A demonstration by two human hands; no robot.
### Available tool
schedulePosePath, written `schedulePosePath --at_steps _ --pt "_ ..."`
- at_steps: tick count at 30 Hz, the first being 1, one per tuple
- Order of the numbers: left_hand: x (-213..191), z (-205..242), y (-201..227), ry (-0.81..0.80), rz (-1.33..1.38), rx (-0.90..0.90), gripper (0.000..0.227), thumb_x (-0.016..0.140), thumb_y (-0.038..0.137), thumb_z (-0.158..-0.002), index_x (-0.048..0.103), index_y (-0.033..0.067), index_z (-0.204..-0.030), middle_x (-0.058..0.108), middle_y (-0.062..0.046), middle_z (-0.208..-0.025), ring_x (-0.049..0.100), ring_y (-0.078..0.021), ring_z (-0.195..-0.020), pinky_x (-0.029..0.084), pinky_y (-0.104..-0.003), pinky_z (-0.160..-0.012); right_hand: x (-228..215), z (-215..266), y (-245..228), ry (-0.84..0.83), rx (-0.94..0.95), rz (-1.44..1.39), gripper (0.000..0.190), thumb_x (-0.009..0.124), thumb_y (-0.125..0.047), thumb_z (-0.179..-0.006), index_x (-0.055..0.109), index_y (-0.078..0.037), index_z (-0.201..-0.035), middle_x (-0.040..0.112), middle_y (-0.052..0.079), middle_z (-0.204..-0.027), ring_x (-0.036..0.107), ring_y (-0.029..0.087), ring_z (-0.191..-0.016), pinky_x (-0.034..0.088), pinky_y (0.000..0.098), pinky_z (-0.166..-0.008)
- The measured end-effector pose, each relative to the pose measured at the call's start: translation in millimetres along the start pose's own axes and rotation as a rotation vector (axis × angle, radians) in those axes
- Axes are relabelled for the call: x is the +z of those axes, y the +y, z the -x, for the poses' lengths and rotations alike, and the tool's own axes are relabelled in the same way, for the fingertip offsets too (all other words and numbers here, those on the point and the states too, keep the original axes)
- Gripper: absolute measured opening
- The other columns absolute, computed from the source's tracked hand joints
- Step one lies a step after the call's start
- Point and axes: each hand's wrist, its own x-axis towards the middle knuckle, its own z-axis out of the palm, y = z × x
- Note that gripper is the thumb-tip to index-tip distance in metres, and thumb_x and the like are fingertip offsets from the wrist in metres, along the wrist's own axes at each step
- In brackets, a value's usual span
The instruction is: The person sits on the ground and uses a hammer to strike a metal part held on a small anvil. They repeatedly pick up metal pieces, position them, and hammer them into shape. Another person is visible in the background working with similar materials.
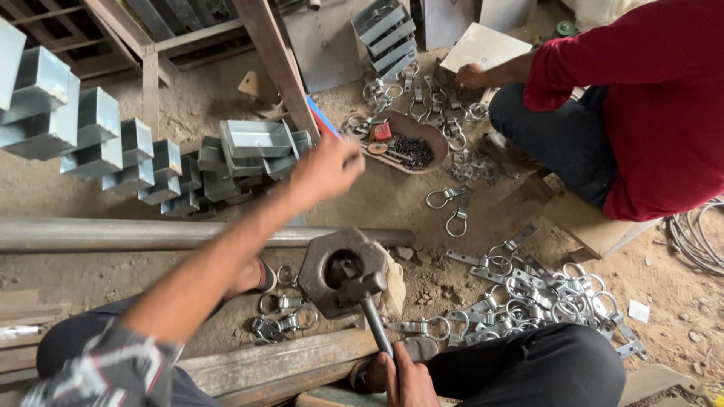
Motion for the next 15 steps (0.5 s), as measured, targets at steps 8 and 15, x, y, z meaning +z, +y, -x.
schedulePosePath --at_steps 8,15 --pt "36.6 136.6 42.9 -0.226 -0.252 0.196 0.005 0.081 0.011 -0.072 0.077 0.0087 -0.075 0.072 -0.015 -0.063 0.07 -0.0315 -0.058 0.057 -0.044 -0.053 -33.2 -3.5 -40.3 -0.166 0.189 -0.068 0.035 0.054 -0.029 -0.104 0.07 0.001 -0.111 0.068 0.022 -0.062 0.069 0.033 -0.054 0.05 0.0471 -0.052" --pt "85.3 134.8 23.9 -0.347 -0.576 0.361 0.013 0.072 0.009 -0.075 0.073 0.0106 -0.062 0.072 -0.012 -0.067 0.074 -0.0271 -0.063 0.058 -0.04 -0.054 -80.2 14.1 -79.0 0.31 -0.374 -0.265 0.049 0.049 -0.035 -0.116 0.055 0.013 -0.114 0.064 0.012 -0.085 0.061 0.023 -0.074 0.051 0.0371 -0.062"
